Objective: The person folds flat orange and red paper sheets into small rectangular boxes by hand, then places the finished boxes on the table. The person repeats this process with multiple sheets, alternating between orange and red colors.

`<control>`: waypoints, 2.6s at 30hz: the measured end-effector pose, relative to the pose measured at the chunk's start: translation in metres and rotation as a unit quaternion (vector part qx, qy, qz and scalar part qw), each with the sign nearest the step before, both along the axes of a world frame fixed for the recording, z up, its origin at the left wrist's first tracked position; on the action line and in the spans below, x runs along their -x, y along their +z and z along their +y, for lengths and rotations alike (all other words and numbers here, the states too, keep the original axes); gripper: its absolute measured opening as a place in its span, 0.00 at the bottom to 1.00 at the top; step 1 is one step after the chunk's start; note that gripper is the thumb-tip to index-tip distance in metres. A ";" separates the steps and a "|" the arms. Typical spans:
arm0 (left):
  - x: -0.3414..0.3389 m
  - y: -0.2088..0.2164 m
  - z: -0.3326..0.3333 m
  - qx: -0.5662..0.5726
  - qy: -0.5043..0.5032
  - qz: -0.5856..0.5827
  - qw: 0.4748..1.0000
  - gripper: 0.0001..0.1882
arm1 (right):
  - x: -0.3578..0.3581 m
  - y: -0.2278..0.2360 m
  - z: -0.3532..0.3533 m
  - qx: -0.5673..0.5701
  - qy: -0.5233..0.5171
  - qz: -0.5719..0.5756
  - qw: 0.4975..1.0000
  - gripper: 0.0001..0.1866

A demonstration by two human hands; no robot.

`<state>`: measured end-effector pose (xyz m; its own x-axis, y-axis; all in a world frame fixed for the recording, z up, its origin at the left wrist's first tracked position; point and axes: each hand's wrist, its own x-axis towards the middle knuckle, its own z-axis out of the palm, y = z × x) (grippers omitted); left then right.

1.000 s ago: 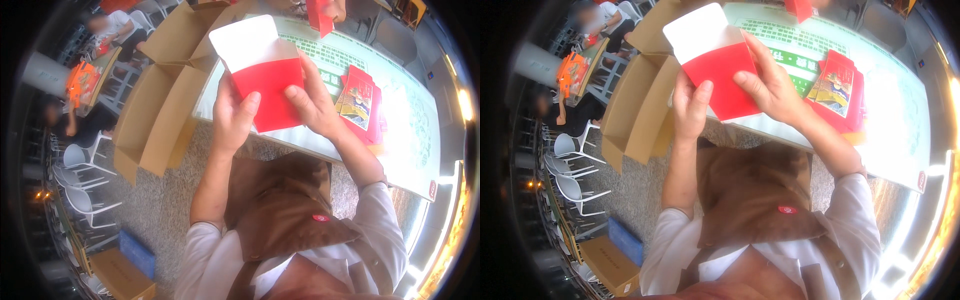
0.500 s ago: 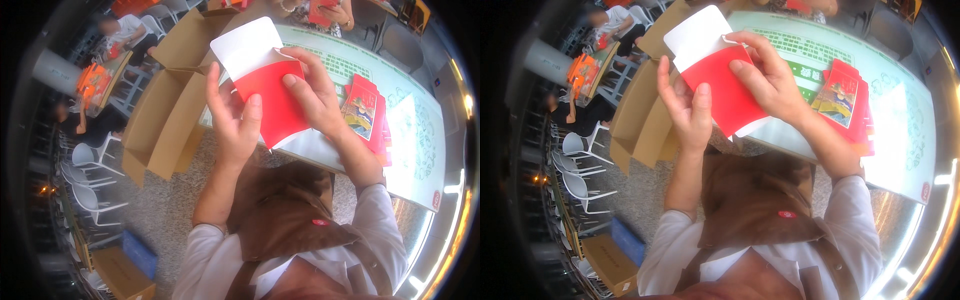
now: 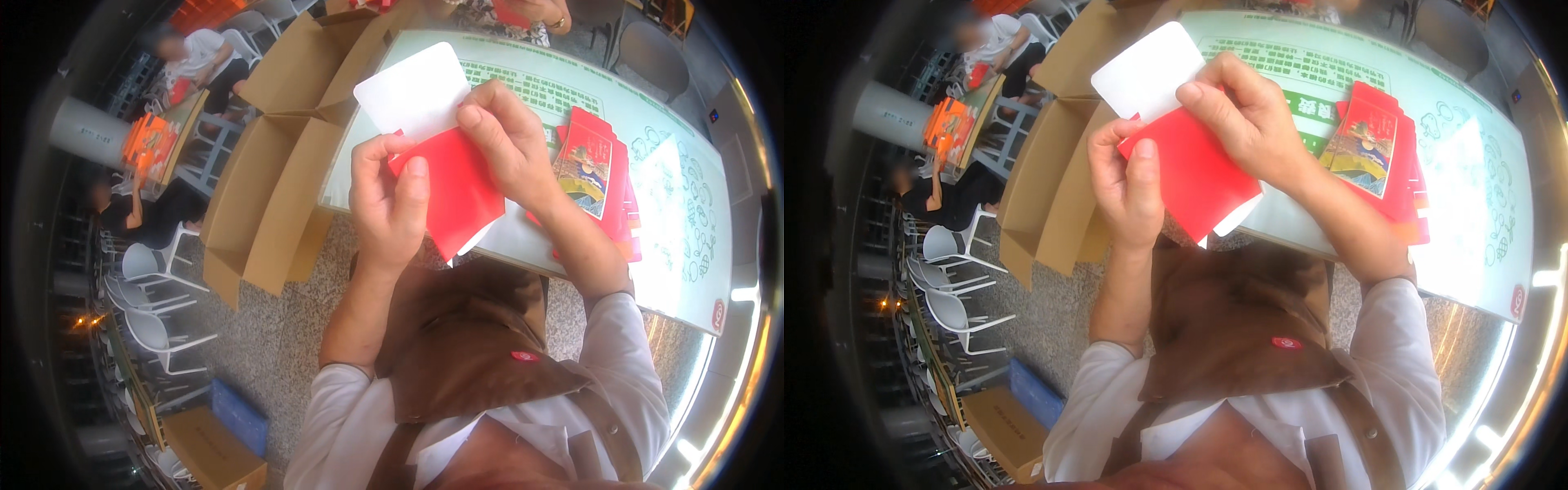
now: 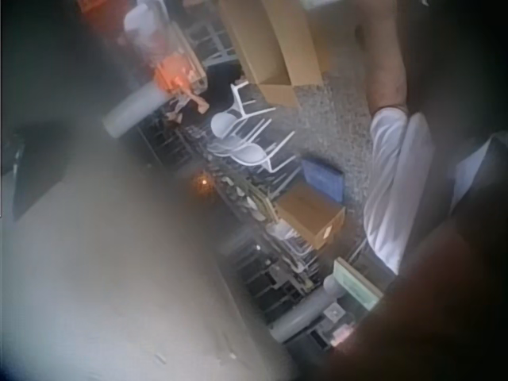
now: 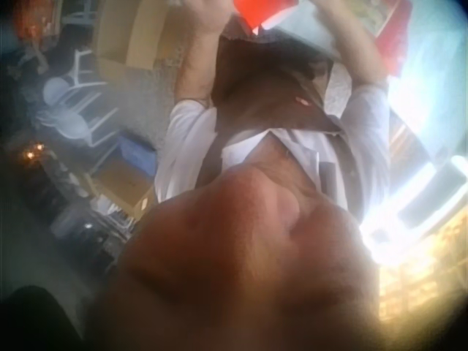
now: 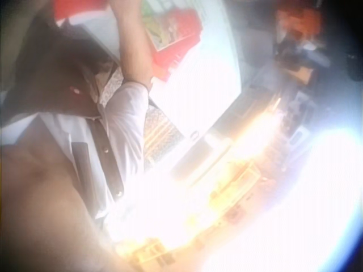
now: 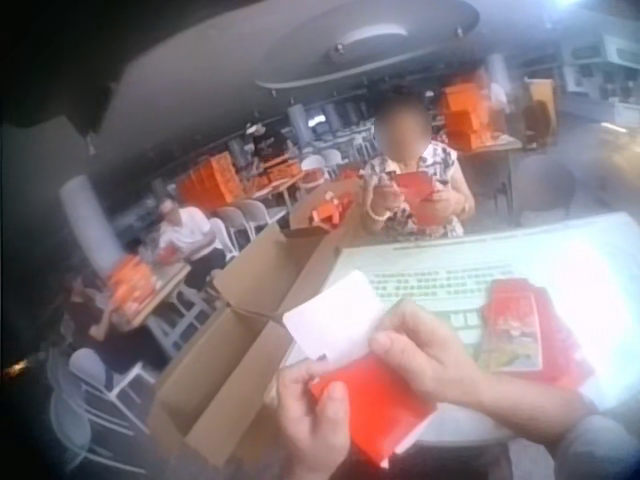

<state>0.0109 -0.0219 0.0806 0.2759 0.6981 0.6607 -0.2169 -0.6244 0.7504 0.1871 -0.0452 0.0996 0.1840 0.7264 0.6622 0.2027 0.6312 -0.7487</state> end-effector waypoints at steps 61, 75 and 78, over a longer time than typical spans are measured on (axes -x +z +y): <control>0.041 -0.010 -0.004 0.039 -0.023 0.013 0.999 0.30 | -0.006 0.027 -0.035 0.076 0.213 -0.124 0.966 0.15; 0.048 -0.015 -0.004 -0.030 0.019 0.123 0.992 0.32 | 0.016 0.012 -0.037 0.224 0.198 -0.094 0.950 0.20; 0.050 -0.014 -0.004 -0.030 0.031 0.126 0.991 0.27 | 0.014 0.017 -0.037 0.198 0.179 -0.175 0.948 0.20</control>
<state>-0.0391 -0.0262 0.0664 0.3955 0.6798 0.6177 0.0127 -0.6765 0.7363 0.1733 -0.0826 0.1164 -0.3022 0.9046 0.3005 0.3071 0.3908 -0.8677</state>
